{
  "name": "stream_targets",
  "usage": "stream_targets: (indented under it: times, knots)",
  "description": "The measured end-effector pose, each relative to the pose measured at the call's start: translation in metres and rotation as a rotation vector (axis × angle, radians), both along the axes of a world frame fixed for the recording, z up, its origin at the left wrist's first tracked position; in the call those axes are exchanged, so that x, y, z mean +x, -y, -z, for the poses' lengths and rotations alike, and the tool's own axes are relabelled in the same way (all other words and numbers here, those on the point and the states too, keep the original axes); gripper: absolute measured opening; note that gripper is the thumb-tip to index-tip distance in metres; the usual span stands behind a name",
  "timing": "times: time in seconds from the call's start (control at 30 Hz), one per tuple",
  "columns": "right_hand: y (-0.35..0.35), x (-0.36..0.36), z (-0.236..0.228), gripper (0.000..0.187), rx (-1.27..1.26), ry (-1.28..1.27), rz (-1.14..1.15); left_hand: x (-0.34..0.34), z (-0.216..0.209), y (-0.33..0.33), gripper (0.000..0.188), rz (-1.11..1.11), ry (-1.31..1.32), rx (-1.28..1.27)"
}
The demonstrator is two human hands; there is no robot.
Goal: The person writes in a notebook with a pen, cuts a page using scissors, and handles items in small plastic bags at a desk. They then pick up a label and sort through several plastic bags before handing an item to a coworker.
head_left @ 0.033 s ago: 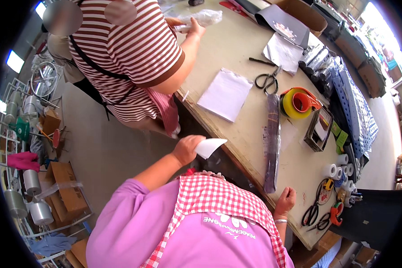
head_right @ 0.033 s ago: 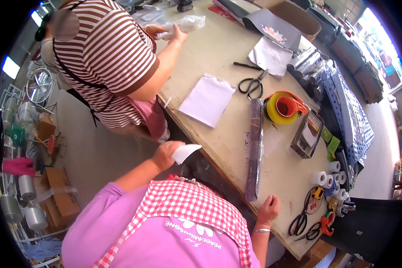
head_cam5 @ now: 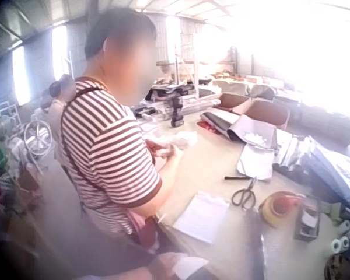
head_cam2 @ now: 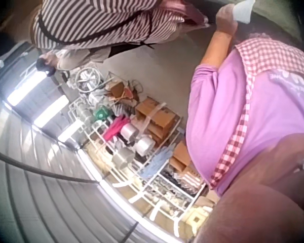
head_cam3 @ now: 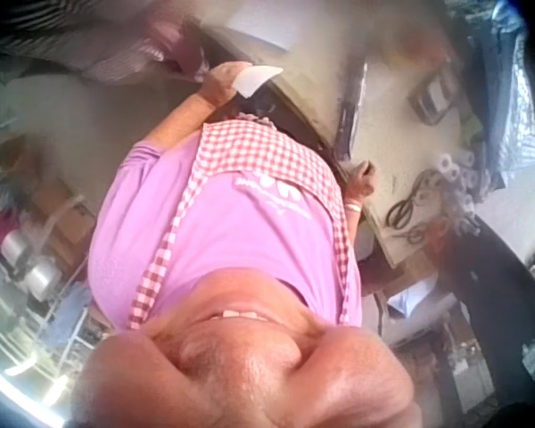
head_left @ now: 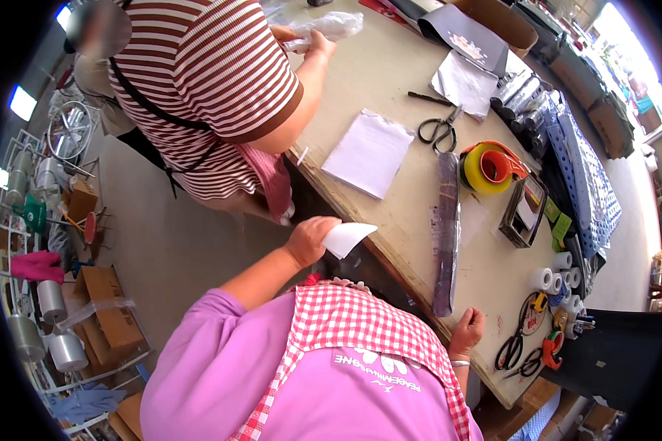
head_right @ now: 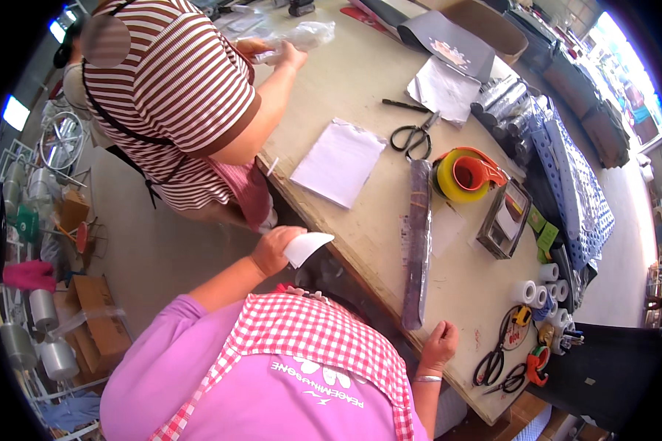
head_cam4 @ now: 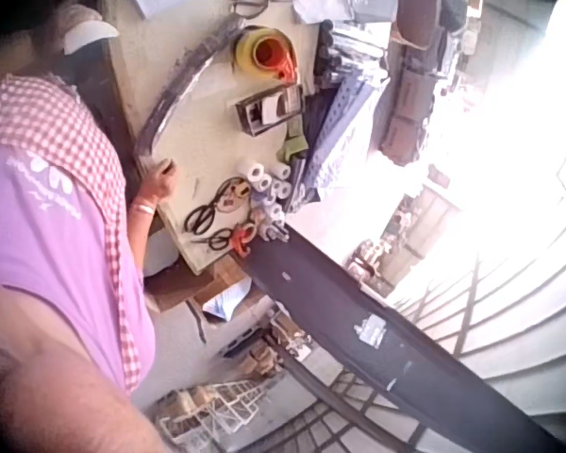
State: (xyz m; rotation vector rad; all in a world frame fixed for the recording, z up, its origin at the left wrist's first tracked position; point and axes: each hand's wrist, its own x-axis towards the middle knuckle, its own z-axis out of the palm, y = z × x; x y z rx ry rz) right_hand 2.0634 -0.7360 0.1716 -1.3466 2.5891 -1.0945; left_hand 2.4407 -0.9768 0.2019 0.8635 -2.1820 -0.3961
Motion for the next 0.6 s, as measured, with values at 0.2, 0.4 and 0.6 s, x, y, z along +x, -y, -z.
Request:
stream_targets:
  times: [0.2,0.4,0.6]
  knots:
    - [0.007,0.023,-0.008,0.004,0.074,-0.263,0.027,-0.044,0.010,0.049,0.030,0.089,-0.047,0.000]
    - [0.015,0.017,-0.007,0.003,0.044,-0.291,0.037,-0.069,0.032,0.073,0.026,0.130,-0.047,0.008]
    - [0.016,0.016,-0.008,0.005,0.081,-0.289,0.026,-0.079,0.024,0.074,0.020,0.067,-0.096,0.051]
